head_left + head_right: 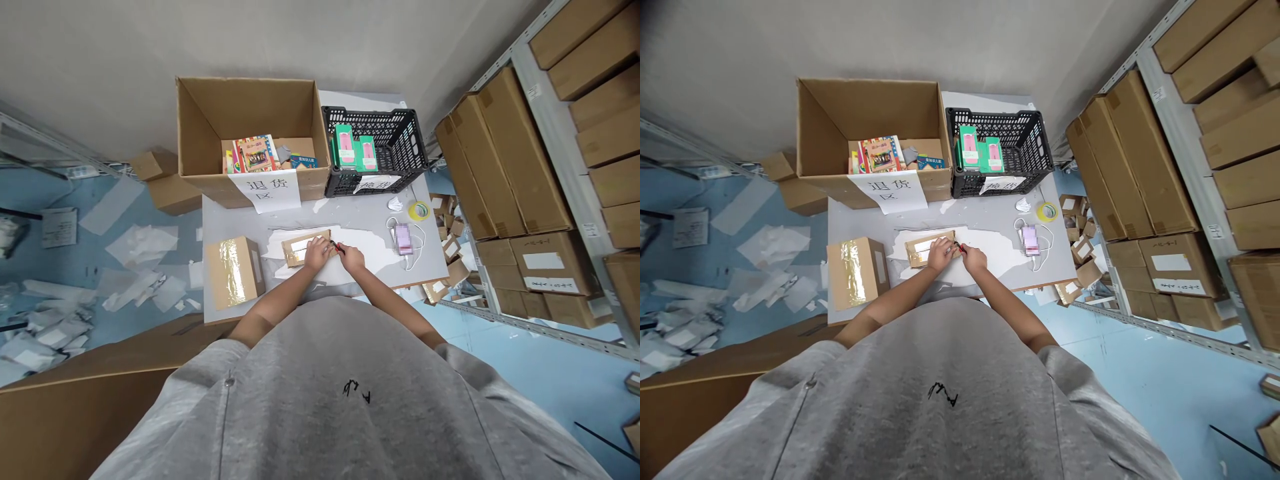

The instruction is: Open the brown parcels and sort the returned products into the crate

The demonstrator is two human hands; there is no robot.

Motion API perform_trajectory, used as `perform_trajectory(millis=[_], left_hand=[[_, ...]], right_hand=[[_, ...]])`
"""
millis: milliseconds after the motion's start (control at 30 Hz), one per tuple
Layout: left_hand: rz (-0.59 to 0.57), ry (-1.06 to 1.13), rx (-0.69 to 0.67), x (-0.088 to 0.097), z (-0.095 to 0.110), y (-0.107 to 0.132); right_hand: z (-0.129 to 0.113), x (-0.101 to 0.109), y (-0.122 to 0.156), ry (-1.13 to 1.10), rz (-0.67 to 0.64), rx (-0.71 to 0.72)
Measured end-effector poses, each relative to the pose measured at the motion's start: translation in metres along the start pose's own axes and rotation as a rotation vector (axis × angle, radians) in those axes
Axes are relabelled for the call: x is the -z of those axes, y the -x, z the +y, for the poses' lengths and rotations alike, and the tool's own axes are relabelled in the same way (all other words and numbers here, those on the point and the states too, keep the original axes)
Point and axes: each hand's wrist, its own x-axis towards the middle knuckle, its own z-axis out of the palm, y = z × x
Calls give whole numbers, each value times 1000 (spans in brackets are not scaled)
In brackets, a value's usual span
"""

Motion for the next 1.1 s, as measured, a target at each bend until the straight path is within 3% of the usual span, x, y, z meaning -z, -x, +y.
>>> perform_trajectory(millis=[233,400,733,967,1100], left_hand=[[16,2,19,-4,-2,0],[19,0,18,-2,-3,2],[-22,-95,-76,3,-3,4],[-127,-248,-235,25,-6,30],[-78,-229,-169,29,2,44]], right_hand=[[9,3,8,-4,-30,16],[-2,5,3,18,-11,-2],[8,-1,4,71,7,21],[-6,-13,-8,40,51,-10],[10,-18,-9,-102,59,0]])
